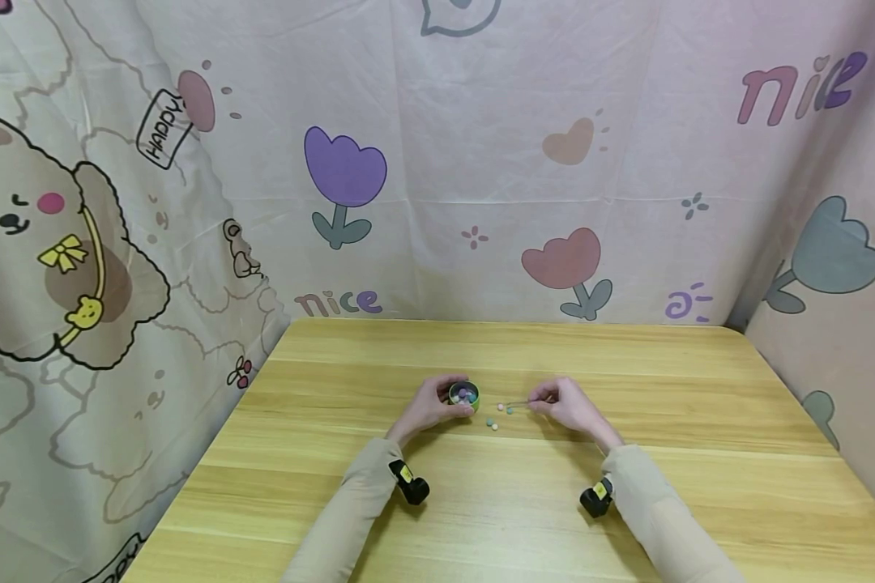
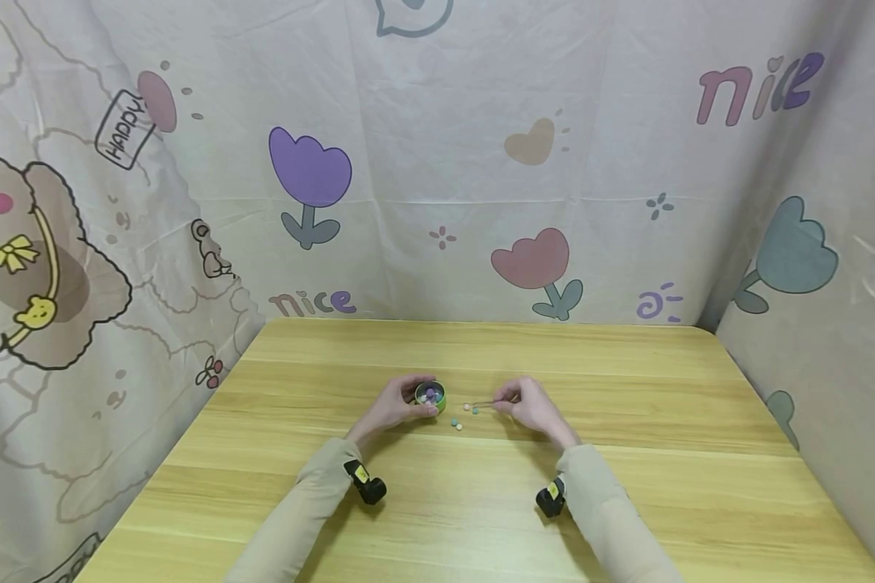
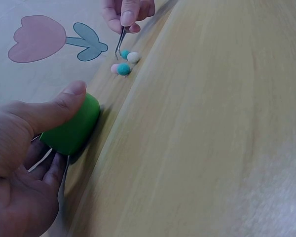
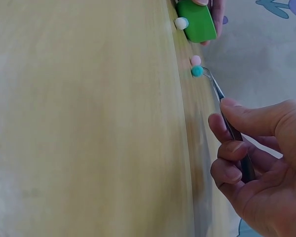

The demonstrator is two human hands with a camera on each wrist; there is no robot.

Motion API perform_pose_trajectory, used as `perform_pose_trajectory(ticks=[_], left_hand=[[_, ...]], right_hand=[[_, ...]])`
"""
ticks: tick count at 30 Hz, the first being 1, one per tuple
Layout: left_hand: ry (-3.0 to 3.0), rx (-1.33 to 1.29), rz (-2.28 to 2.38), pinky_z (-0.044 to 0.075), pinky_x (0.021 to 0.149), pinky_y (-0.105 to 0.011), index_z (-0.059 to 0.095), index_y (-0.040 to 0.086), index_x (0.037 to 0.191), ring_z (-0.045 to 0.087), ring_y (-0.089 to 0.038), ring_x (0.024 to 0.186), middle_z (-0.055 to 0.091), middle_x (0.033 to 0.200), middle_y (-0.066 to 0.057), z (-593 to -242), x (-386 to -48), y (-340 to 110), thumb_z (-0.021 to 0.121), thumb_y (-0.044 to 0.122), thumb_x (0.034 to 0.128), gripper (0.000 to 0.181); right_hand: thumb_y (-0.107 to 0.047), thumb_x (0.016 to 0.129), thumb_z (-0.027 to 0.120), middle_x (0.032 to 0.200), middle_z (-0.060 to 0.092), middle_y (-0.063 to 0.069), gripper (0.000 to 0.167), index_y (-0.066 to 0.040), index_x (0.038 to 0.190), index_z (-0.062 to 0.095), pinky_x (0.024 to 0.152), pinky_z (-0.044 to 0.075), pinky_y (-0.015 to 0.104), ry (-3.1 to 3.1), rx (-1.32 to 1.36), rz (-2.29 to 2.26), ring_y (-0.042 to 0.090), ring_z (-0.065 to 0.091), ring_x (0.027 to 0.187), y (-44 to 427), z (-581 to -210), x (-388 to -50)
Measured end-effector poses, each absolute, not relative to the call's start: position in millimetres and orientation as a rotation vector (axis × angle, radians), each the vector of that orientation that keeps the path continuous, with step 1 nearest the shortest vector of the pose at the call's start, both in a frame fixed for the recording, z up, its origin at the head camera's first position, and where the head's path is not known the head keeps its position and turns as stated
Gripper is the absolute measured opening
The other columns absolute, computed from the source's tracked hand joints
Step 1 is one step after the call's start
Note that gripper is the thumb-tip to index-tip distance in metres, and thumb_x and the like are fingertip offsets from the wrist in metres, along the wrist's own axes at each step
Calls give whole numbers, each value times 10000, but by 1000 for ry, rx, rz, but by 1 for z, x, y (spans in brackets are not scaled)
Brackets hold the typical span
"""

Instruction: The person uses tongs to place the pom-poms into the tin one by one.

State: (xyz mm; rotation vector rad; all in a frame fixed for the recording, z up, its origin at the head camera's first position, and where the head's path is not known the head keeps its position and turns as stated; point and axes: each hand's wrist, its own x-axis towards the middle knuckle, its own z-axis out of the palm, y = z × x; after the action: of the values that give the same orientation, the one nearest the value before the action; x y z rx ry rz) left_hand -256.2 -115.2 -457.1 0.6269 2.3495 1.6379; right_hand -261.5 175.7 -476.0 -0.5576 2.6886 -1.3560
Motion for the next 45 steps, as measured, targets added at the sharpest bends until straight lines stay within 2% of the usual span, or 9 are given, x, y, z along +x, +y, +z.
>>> perform_pose_trajectory(ticks=[9,25,35,45], left_hand=[[2342,643,1631,458,1106,-577,477,-171,1371,572,-505,1231,568,1330,-370,-460,-259,-116,749,-8,867,596],[2336,617,1640,457,1110,-574,485,-156,1374,576,-494,1237,572,1334,-357,-459,-258,-115,750,-8,867,592],[2341,620,1638,461,1105,-575,486,-162,1368,576,-500,1231,572,1329,-363,-459,-258,-115,752,-15,861,591],[2354,634,1637,465,1098,-577,492,-164,1361,576,-502,1226,574,1324,-366,-459,-258,-115,751,-17,862,582]], right_hand=[[-2,890,696,847,709,115,65,14,932,741,602,470,182,2683,-513,-1336,125,561,723,177,-476,-260],[-35,890,705,861,713,104,91,13,957,743,619,483,180,2672,-486,-1345,80,561,722,182,-474,-258],[-15,877,713,854,717,109,77,17,941,740,620,478,181,2660,-508,-1332,141,575,748,185,-477,-259],[-4,886,696,854,715,122,82,27,949,738,608,469,180,2653,-508,-1331,140,563,739,185,-475,-258]])
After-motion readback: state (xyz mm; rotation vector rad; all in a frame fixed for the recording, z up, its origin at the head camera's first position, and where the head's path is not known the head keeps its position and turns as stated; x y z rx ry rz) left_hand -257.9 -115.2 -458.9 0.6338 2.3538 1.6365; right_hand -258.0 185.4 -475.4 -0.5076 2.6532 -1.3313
